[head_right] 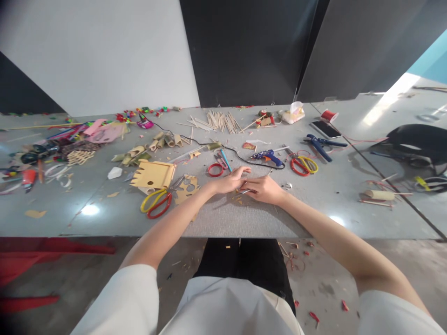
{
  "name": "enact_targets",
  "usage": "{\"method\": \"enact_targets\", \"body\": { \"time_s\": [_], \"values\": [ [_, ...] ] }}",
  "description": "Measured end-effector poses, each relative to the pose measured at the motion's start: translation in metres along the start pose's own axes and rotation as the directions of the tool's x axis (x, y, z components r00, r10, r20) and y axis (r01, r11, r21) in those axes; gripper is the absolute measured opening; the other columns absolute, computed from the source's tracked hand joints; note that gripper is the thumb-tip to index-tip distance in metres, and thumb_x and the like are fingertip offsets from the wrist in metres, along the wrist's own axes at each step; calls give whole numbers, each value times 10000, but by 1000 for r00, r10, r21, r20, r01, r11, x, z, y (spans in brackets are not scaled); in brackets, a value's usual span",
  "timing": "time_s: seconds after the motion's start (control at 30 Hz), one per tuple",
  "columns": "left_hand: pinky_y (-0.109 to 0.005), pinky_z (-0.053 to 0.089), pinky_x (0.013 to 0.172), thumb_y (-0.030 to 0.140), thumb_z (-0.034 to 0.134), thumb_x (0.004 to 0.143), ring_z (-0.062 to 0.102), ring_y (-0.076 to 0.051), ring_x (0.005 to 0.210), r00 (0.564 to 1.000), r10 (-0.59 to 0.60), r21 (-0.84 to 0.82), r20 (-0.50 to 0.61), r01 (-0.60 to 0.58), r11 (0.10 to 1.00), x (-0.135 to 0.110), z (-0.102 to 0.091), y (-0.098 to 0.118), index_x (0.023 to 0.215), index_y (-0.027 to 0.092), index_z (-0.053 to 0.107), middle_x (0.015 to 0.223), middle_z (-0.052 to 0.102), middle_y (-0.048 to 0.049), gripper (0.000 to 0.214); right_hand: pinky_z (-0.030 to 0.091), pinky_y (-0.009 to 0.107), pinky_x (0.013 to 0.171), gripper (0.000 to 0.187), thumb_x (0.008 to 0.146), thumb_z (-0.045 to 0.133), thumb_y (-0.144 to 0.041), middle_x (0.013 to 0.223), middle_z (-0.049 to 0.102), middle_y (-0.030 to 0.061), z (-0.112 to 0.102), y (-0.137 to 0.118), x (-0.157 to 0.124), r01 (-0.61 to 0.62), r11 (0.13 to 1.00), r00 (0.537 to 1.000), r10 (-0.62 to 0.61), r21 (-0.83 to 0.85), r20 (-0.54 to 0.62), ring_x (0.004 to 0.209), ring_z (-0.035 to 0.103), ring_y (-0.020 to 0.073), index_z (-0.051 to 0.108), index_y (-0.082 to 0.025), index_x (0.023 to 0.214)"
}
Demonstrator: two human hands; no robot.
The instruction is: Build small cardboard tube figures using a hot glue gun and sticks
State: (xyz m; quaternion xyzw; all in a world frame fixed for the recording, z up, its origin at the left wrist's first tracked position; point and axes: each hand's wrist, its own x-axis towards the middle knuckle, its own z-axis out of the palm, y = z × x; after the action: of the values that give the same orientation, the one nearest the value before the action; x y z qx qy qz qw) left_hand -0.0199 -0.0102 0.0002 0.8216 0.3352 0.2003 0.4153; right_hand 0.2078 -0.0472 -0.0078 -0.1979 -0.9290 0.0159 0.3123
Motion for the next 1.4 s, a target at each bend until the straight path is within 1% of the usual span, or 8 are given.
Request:
{"method": "enact_targets", "body": {
  "time_s": [0.2, 0.4, 0.6, 0.73, 1.03, 1.2, 1.3, 1.4],
  "values": [
    [-542, 289, 1311, 653, 232, 1108, 380, -313, 1610, 1000, -5, -136, -11, 3, 991, -8, -1, 12, 1693, 301, 242, 1648, 497, -156, 683, 545, 243, 661, 212, 1069, 642, -237, 1211, 802, 84, 3, -4, 0, -45, 999, 997, 46, 16, -64, 952, 785, 171, 781, -248, 1228],
    [-533, 274, 1317, 687, 97, 1096, 362, -305, 1619, 1000, -19, -130, 7, 20, 991, -11, -2, 18, 1727, 301, 176, 1661, 484, -152, 744, 564, 237, 666, 286, 1077, 632, -218, 1297, 790, 89, 4, -7, 1, -31, 1000, 996, 31, 6, -80, 1014, 797, 180, 748, -255, 1336],
    [-539, 314, 1292, 693, 67, 1092, 461, -307, 1541, 1000, -20, -217, -10, 17, 976, -11, 2, 11, 1731, 290, 195, 1631, 507, -158, 766, 565, 232, 679, 345, 1095, 603, -225, 1323, 781, 81, 3, -7, 0, -7, 1000, 997, 6, -11, -74, 1056, 792, 178, 715, -289, 1415],
    [-498, 391, 1244, 698, 8, 1079, 564, -284, 1424, 995, 32, -285, -96, -59, 957, -10, 9, 4, 1708, 283, 281, 1520, 603, -149, 801, 530, 233, 639, 344, 1115, 566, -237, 1312, 784, 82, -1, -10, 1, 2, 997, 1000, -4, -79, -21, 1035, 790, 169, 704, -276, 1428],
    [-436, 389, 1235, 537, 124, 1142, 604, -235, 1307, 959, 41, -213, -281, -104, 972, -15, 13, 17, 1529, 220, 487, 1302, 703, -129, 617, 477, 269, 598, 406, 1117, 516, -207, 1355, 776, 87, -4, -10, -6, 43, 972, 997, -29, -232, 65, 861, 776, 145, 660, -248, 1494],
    [-388, 480, 1091, 497, 370, 1110, 647, -229, 1188, 955, -7, -363, -296, -106, 926, -7, 13, 6, 1351, 200, 580, 1204, 730, -110, 436, 463, 284, 603, 407, 1112, 524, -198, 1383, 764, 86, -4, -9, -6, 63, 963, 997, -49, -262, 56, 823, 762, 142, 652, -229, 1497],
    [-344, 514, 959, 427, 401, 1080, 675, -214, 1100, 949, -97, -486, -300, -64, 872, -4, 15, 1, 1270, 190, 613, 1141, 742, -101, 370, 458, 282, 605, 447, 1098, 517, -171, 1417, 746, 88, -3, -9, -8, 70, 961, 995, -50, -266, 81, 818, 754, 141, 622, -226, 1529],
    [-323, 524, 910, 441, 399, 1094, 675, -204, 1063, 939, -154, -509, -308, -25, 861, -4, 22, 2, 1242, 201, 625, 1132, 734, -93, 361, 469, 276, 619, 468, 1085, 498, -160, 1419, 743, 104, -2, -9, -10, 61, 959, 995, -36, -278, 93, 848, 759, 152, 624, -229, 1529]
  ]
}}
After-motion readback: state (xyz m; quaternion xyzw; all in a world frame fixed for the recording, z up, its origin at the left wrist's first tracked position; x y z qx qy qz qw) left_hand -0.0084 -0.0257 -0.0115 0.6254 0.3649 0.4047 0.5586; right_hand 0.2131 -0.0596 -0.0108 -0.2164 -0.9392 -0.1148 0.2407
